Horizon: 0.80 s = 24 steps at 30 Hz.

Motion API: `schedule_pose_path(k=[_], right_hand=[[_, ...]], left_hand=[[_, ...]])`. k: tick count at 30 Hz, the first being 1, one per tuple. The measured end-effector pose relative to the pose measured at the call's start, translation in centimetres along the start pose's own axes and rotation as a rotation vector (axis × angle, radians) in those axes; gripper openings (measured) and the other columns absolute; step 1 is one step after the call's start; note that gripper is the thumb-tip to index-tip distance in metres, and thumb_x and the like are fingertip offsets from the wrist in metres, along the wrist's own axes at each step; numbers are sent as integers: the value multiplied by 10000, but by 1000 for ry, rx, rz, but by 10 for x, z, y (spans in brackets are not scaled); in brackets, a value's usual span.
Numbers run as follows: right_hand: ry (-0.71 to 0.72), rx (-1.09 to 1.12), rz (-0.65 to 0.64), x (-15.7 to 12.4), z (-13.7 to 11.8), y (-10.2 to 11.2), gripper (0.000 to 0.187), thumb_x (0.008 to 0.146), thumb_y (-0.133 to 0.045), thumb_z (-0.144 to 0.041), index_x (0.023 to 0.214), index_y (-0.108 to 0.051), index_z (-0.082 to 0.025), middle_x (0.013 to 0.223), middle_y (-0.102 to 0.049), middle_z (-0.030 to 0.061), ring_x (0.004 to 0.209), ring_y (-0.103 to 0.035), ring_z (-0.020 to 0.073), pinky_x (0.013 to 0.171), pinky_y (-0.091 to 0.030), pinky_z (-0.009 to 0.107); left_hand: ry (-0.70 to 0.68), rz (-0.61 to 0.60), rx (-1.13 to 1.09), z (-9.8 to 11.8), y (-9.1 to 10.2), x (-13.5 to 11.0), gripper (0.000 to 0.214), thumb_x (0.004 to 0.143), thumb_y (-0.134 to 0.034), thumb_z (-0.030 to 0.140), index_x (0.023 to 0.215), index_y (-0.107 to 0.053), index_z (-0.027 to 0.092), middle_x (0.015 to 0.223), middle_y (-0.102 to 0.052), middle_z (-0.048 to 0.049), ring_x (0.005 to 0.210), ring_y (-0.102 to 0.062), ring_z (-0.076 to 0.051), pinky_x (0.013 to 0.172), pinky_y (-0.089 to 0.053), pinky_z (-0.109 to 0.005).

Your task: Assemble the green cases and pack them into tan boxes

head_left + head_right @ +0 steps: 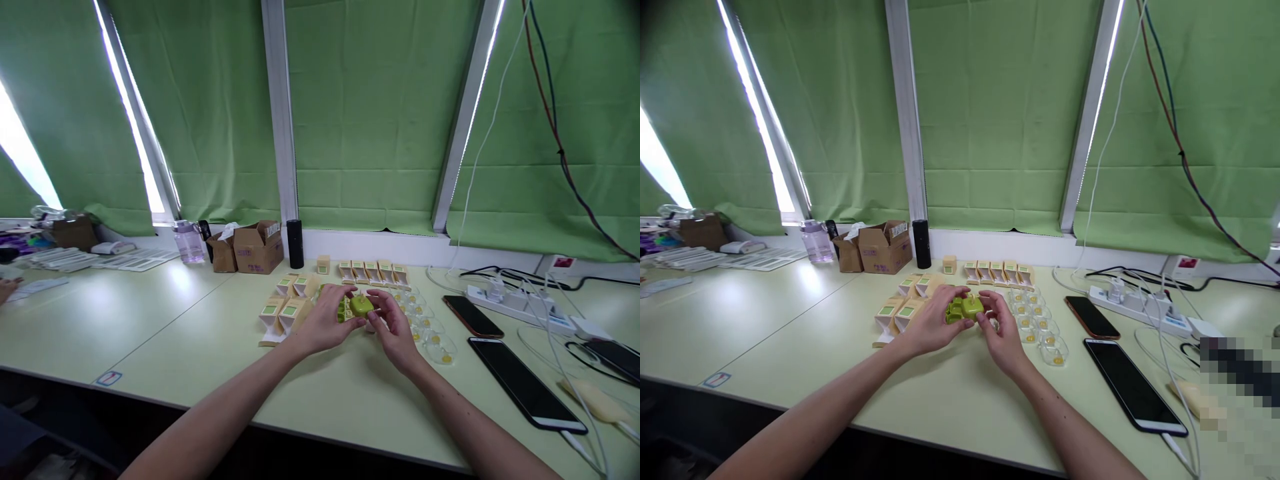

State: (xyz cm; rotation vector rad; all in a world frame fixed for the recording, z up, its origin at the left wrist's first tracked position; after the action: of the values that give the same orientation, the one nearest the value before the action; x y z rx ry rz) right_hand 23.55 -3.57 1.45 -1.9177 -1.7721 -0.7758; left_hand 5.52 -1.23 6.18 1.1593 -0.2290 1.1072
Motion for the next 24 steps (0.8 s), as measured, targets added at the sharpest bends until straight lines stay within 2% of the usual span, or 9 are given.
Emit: schedule_pose_path(k=[6,10,13,18,24], right_hand=[[-10,-8,66,2,4,4,463,990,-709,-532,1343,-580,-261,1137,-733,92,950,-702,238,811,-603,387],[-28,-29,112,3,8,9,485,966,-736,-545,1327,-590,-256,1137,-718,91,893,-688,224,759,-603,374],[-19,-66,99,3,7,9,477,957,-754,-516,1324,-599,-254,1137,-720,88,901,-684,223,762,-598,371],[27,-111,78,5,1,10,350,1024,-657,-447,1304,-616,-241,1136,-745,91,999,-697,242,855,-578,402],[87,-410,207,14,-3,32,165,1011,-597,-329,1073,-719,-236,1107,-759,95,973,-651,276,836,-543,449]], left_hand=[[14,3,-48,4,-6,14,437,925,-818,488,1253,-719,218,1196,-744,-113,1189,-661,-305,1014,-582,-473],[19,11,-130,-9,-18,12,386,916,-840,388,1256,-736,237,1184,-751,-96,1132,-692,-272,989,-597,-436],[57,30,-217,-20,-26,3,442,879,-868,303,1293,-720,260,1227,-738,-96,1101,-710,-257,962,-619,-429],[228,20,-519,-34,-34,-6,490,813,-875,167,1274,-722,227,1240,-749,-105,1078,-737,-243,964,-629,-421],[325,77,-745,-46,-31,-3,552,713,-932,177,1225,-723,179,1163,-765,-113,1007,-738,-216,849,-638,-349]])
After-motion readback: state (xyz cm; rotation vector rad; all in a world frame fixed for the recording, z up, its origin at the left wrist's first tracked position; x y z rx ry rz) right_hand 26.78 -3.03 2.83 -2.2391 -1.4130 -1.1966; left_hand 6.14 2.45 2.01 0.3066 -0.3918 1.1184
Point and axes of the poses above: each hand's wrist, its own x-axis towards the middle knuckle, its own y-axis out of the back of the hand, z = x × y, the point moved 4 cm from there along x, towards the middle knuckle
